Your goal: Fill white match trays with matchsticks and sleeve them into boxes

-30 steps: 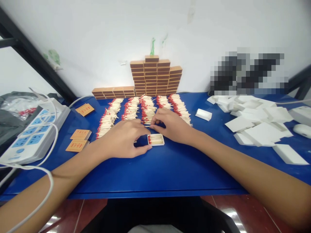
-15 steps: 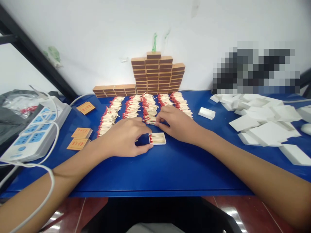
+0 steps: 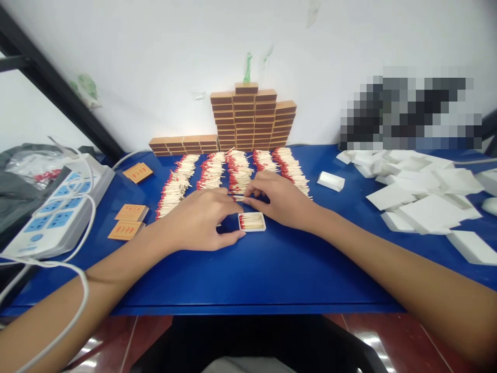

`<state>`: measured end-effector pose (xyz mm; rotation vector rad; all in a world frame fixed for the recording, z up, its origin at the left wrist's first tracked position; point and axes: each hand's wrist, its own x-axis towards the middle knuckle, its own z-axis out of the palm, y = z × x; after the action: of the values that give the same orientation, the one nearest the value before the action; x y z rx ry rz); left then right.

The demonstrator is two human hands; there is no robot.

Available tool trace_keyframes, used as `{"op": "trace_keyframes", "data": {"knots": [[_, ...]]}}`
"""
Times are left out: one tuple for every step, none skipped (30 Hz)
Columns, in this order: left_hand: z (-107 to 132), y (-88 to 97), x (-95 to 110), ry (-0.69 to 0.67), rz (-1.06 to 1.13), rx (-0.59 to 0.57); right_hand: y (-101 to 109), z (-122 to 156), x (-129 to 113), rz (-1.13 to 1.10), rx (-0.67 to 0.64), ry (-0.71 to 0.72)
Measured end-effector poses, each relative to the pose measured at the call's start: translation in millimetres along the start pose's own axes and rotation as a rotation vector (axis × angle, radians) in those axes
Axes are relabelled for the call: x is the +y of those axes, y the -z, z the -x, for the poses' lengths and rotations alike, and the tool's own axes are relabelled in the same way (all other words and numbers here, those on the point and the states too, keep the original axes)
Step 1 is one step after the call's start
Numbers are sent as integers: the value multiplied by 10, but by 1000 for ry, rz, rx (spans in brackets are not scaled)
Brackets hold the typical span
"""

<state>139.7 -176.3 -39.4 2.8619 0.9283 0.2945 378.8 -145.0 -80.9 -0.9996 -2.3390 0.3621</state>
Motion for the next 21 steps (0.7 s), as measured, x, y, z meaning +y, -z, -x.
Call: {"op": "trace_keyframes", "data": {"knots": [[0, 1, -1, 1, 1, -1, 2, -2, -1, 0, -6, 0], [0, 1, -2, 3, 1, -4, 4, -3, -2, 0, -12, 0], [0, 2, -4, 2, 3, -7, 7, -3, -4, 2, -16, -2], [-1, 2, -7, 2, 3, -10, 10, -1, -5, 6, -18, -4], [-2, 2, -10, 2, 4, -11, 14, 2, -5, 10, -20, -6], [-3, 1, -13, 2, 5, -11, 19, 6, -4, 13, -21, -8], [-4, 1, -16, 4, 7, -8, 23, 11, -3, 15, -18, -9], [-4, 1, -18, 6, 9, -7, 27, 17, 0, 15, -14, -8], [-4, 2, -18, 9, 11, -4, 31, 22, 4, 11, -11, -5], [-4, 3, -18, 13, 11, -4, 35, 27, 8, 6, -12, -1], [-4, 5, -17, 15, 12, -7, 38, 30, 13, 0, -15, 2], [-4, 7, -15, 17, 12, -11, 40, 31, 17, -5, -18, 5], [-5, 10, -13, 19, 12, -16, 41, 31, 21, -10, -22, 7], [-6, 12, -12, 21, 13, -22, 42, 30, 23, -14, -25, 9], [-7, 13, -11, 22, 13, -24, 43, 28, 25, -14, -26, 10], [-8, 13, -10, 22, 14, -27, 42, 26, 25, -14, -26, 12], [-10, 13, -10, 23, 14, -26, 42, 25, 25, -14, -26, 13], [-11, 13, -11, 23, 15, -23, 41, 23, 24, -14, -28, 12], [-11, 12, -12, 21, 16, -18, 40, 22, 23, -14, -30, 11], [-11, 11, -14, 19, 18, -13, 39, 21, 23, -13, -33, 8], [-10, 11, -15, 18, 20, -8, 37, 19, 22, -11, -38, 5]]}}
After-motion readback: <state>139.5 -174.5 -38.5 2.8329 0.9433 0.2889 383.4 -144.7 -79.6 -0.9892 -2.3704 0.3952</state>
